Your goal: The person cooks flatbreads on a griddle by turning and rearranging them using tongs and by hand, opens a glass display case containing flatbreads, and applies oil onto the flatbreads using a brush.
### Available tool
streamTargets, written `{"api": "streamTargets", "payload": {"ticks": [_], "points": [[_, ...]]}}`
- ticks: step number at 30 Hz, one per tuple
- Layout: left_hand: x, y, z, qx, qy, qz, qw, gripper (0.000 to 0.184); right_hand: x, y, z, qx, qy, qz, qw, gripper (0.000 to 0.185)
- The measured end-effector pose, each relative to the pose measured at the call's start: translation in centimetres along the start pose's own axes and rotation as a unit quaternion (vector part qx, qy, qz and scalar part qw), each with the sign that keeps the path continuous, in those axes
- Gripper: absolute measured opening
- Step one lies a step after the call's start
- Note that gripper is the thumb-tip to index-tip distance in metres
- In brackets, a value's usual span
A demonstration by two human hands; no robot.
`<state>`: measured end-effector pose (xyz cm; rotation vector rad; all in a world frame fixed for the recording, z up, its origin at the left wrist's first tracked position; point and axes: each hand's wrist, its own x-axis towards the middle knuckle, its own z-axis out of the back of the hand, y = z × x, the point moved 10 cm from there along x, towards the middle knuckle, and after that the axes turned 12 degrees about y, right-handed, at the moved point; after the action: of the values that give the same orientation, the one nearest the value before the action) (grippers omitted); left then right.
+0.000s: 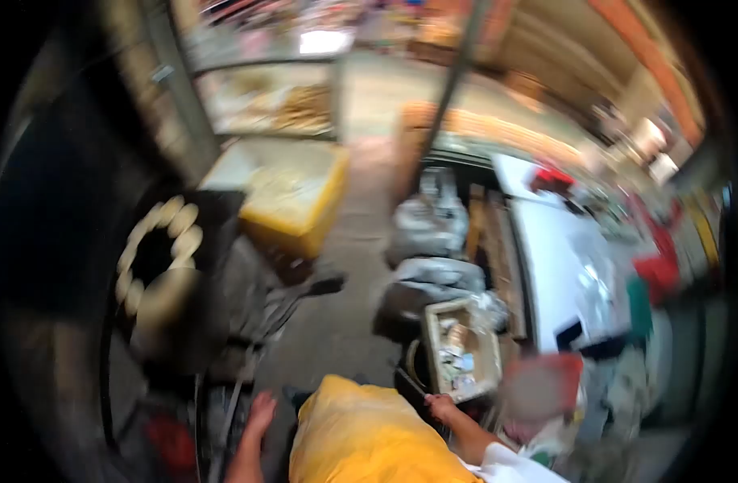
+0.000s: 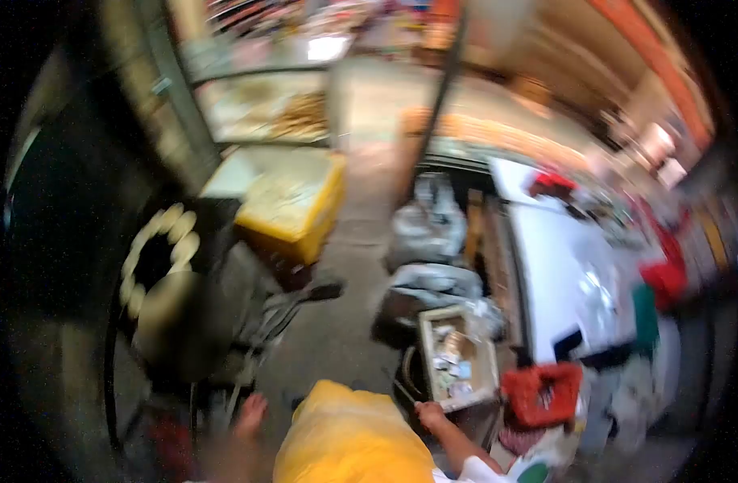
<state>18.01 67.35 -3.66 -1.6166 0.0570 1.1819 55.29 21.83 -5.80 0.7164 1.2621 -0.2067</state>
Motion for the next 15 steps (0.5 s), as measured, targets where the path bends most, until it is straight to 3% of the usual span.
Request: {"api": "streamTargets", "payload": {"ticks": [1, 4, 7, 9, 11, 15], "points": [[-0.9, -1.9, -0.5, 0.073, -0.024, -0.007, 0.997, 0.041, -0.1, 1.3, -0.3, 0.028, 0.014, -0.004, 0.999, 0.032], [-3.3, -5.3, -1.7, 0.116, -0.016, 0.004, 0.993, 0.043, -3.2, 8.3, -3.1, 0.018, 0.063, -0.026, 0.997, 0.031], [-6.2, -4.6, -1.2, 0.114, -0.058, 0.069, 0.989, 0.043, -2.9, 13.2, -5.3, 0.032, 0.080, 0.034, 0.996, 0.028], [-6.8, -1.0, 0.2, 0.104, -0.075, 0.063, 0.990, 0.044, -3.6, 18.5, -9.2, 0.025, 0.159, 0.105, 0.981, 0.026], [-7.5, 3.3, 1.8, -0.065, -0.109, 0.031, 0.991, 0.043, -5.6, 23.7, -13.2, -0.030, 0.198, 0.155, 0.967, 0.019], [-11.0, 0.8, 6.2, -0.175, -0.149, 0.019, 0.973, 0.041, -9.2, 31.2, -22.4, -0.066, 0.306, 0.185, 0.932, 0.015]]}}
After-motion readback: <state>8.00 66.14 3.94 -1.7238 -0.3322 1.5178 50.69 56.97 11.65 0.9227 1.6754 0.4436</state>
